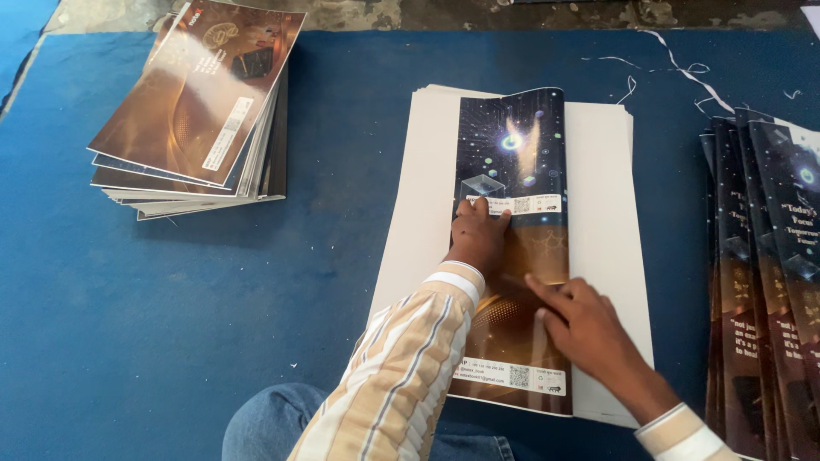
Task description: The person places a printed cover sheet onto a stack of white paper and uses a wooden block to press and smooth the spine. The person repeats this process for multiple units, folding the cover over the paper stack and pressing the edges to secure the binding.
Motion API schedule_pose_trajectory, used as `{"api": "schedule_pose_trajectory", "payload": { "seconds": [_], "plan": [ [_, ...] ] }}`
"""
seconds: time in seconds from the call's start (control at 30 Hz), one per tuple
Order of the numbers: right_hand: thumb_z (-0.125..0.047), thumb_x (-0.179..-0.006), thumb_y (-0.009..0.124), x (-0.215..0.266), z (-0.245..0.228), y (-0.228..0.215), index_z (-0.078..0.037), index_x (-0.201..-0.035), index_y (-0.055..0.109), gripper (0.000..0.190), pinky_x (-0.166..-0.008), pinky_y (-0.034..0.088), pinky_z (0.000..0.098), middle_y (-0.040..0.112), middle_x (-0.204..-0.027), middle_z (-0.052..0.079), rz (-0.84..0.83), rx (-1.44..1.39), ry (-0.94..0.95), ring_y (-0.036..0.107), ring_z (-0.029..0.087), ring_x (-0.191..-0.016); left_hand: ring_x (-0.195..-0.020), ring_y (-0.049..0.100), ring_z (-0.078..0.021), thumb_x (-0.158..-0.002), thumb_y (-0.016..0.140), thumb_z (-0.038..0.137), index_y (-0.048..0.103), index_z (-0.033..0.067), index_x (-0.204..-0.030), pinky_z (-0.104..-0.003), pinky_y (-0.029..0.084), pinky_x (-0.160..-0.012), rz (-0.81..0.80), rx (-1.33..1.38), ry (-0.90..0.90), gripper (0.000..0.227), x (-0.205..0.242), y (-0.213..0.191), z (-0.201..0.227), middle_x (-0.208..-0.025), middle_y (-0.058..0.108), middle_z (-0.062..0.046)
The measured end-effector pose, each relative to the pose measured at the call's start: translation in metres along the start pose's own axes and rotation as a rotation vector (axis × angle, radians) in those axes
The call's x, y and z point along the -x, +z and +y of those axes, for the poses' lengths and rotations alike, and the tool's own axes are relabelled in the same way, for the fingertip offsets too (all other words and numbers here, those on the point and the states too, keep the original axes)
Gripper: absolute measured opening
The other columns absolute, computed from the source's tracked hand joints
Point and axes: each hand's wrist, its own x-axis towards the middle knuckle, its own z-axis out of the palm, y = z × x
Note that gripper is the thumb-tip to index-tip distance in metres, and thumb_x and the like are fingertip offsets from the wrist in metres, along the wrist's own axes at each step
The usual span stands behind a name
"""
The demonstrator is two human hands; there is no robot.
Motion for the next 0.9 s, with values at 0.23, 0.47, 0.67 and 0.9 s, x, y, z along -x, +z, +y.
{"api": "schedule_pose_trajectory", "payload": {
  "seconds": [0.23, 0.47, 0.67, 0.9],
  "plan": [
    [-0.032, -0.092, 0.067, 0.02, 0.012, 0.023, -0.033, -0.136, 0.065, 0.044, -0.088, 0.05, 0.0353, 0.058, -0.103, 0.003, 0.02, 0.035, -0.041, 0.058, 0.021, -0.095, -0.139, 0.037, -0.0456, -0.099, 0.059, 0.028, 0.035, 0.0322, -0.16, -0.039, 0.041, -0.108, 0.011, -0.004, 0.01, 0.066, 0.004, 0.0, 0.0, -0.151, 0.041, -0.019],
    [-0.03, -0.09, 0.069, 0.02, 0.031, 0.04, -0.029, -0.13, 0.07, 0.041, -0.088, 0.056, 0.0351, 0.06, -0.106, 0.004, 0.079, -0.073, 0.025, 0.065, 0.02, -0.091, -0.14, 0.035, -0.0443, -0.093, 0.067, 0.027, 0.032, 0.0323, -0.159, -0.038, 0.044, -0.106, -0.005, -0.026, 0.035, 0.075, 0.02, -0.014, -0.003, -0.151, 0.039, -0.017],
    [-0.036, -0.093, 0.066, 0.017, 0.032, 0.041, -0.032, -0.136, 0.065, 0.043, -0.09, 0.054, 0.0338, 0.06, -0.106, 0.004, 0.082, 0.02, 0.083, 0.062, 0.02, -0.095, -0.133, 0.042, -0.0445, -0.072, 0.085, 0.037, 0.022, 0.0245, -0.166, -0.04, 0.055, -0.089, -0.096, -0.154, 0.04, 0.114, 0.024, -0.018, 0.005, -0.147, 0.041, -0.019],
    [-0.035, -0.093, 0.066, 0.011, 0.038, 0.043, -0.03, -0.138, 0.064, 0.045, -0.095, 0.051, 0.0343, 0.061, -0.105, 0.005, 0.137, 0.024, 0.074, 0.059, 0.02, -0.1, -0.13, 0.042, -0.0495, -0.094, 0.066, 0.026, 0.024, 0.0243, -0.163, -0.046, 0.058, -0.079, 0.013, -0.15, 0.023, 0.081, -0.003, 0.018, 0.007, -0.146, 0.041, -0.021]
  ]
}}
